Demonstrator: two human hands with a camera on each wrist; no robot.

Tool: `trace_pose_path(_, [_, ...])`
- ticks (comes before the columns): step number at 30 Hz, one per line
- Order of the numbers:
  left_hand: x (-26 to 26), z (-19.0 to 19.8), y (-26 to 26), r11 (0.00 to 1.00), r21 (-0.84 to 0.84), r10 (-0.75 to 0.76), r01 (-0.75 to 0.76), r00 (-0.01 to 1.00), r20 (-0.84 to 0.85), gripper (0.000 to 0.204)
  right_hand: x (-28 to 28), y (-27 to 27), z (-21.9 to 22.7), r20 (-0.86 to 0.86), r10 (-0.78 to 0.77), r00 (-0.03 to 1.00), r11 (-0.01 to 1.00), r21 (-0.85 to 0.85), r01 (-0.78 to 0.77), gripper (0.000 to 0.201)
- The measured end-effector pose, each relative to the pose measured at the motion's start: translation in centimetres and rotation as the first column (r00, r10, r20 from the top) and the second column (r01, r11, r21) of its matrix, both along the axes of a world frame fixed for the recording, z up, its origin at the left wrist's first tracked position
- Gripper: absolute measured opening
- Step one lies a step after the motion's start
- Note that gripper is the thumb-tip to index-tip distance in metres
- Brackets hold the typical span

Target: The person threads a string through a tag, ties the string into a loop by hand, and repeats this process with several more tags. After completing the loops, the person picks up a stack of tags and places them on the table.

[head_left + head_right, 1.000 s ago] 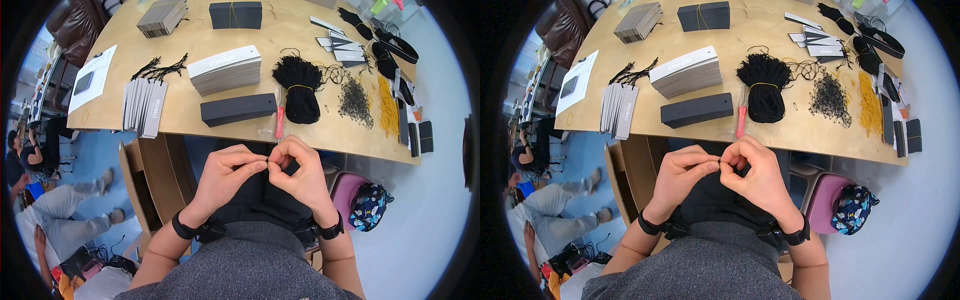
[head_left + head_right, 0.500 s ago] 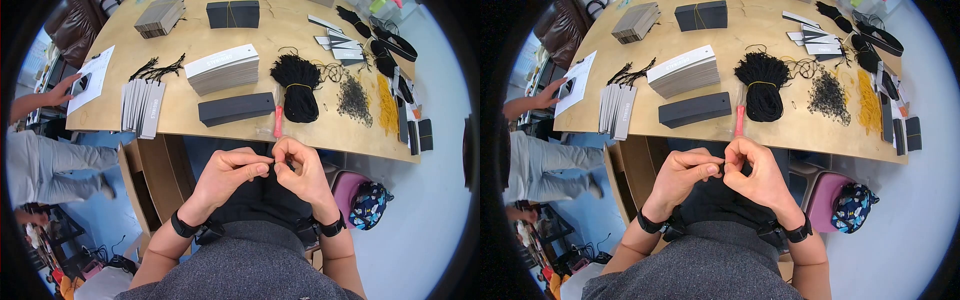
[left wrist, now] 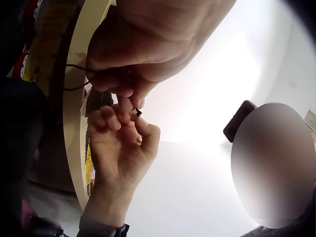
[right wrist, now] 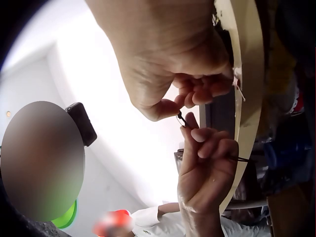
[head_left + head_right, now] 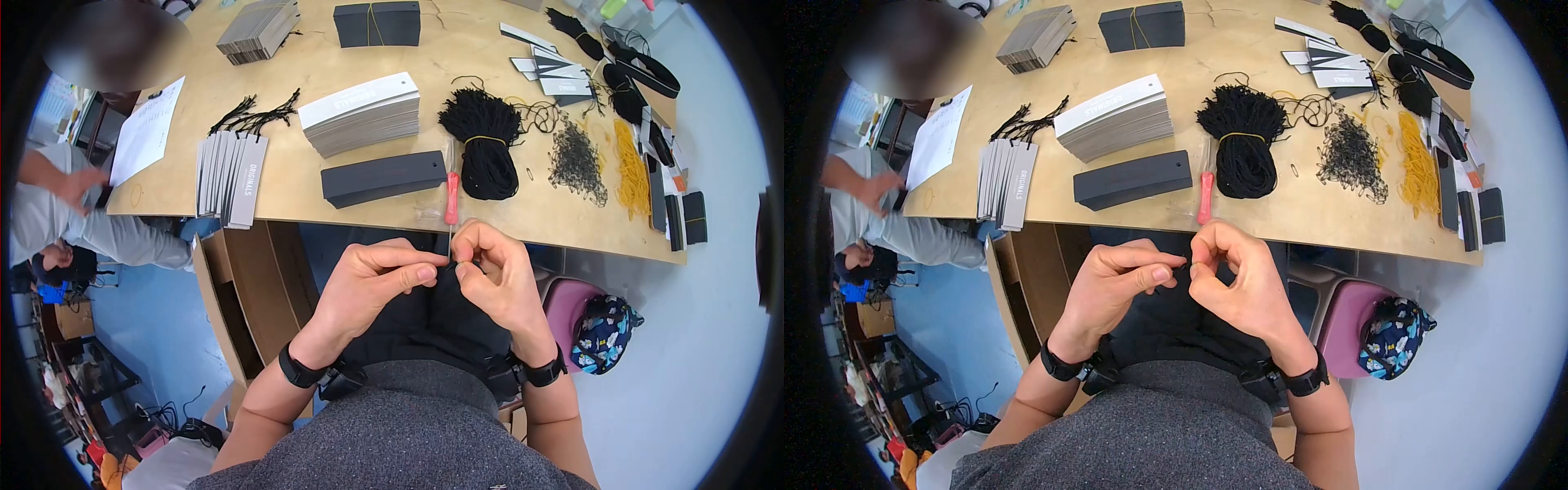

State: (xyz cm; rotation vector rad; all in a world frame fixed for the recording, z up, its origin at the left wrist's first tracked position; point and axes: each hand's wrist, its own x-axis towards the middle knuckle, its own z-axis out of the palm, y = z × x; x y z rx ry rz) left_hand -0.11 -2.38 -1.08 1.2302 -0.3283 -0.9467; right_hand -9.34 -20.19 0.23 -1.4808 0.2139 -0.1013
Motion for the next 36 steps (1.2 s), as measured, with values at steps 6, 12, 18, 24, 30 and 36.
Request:
trace_pose_path(6, [0.1, -0.2, 0.0, 1.000, 0.000, -0.006, 0.006, 1.000, 0.016, 0.018, 0.0, -0.1, -0.1, 0.013, -0.017, 1.000, 1.000, 0.026, 0.017, 0.010])
trace_pose_path(12, [0.1, 0.0, 0.0, 1.000, -0.002, 0.002, -0.002, 1.000, 0.011, 0.016, 0.0, -0.3, -0.3, 0.076, -0.048, 0.996, 0.995, -0.087, 0.055, 0.012])
trace_pose_path(18, [-0.1, -0.3, -0.1, 0.999, 0.005, 0.043, -0.044, 0.993, 0.114, 0.013, 0.0, -0.1, -0.3, 0.232, -0.118, 0.966, 0.919, -0.343, 0.194, 0.017])
trace_pose_path(24, [-0.5, -0.1, -0.2, 0.998, 0.034, 0.053, -0.057, 0.992, 0.117, 0.012, -0.3, -0.1, -0.5, 0.322, -0.146, 0.935, 0.858, -0.430, 0.282, 0.018])
trace_pose_path(30, [-0.1, 1.6, -1.2, 1.000, 0.026, 0.002, -0.001, 0.999, -0.048, 0.013, -0.4, -0.7, 0.3, 0.313, 0.001, 0.950, 0.910, -0.394, 0.129, 0.018])
trace_pose_path(36, [-0.4, 0.3, -1.4, 0.999, -0.027, 0.047, -0.046, 0.998, 0.044, 0.011, -0.4, -0.9, 0.4, 0.344, -0.109, 0.933, 0.879, -0.405, 0.252, 0.017])
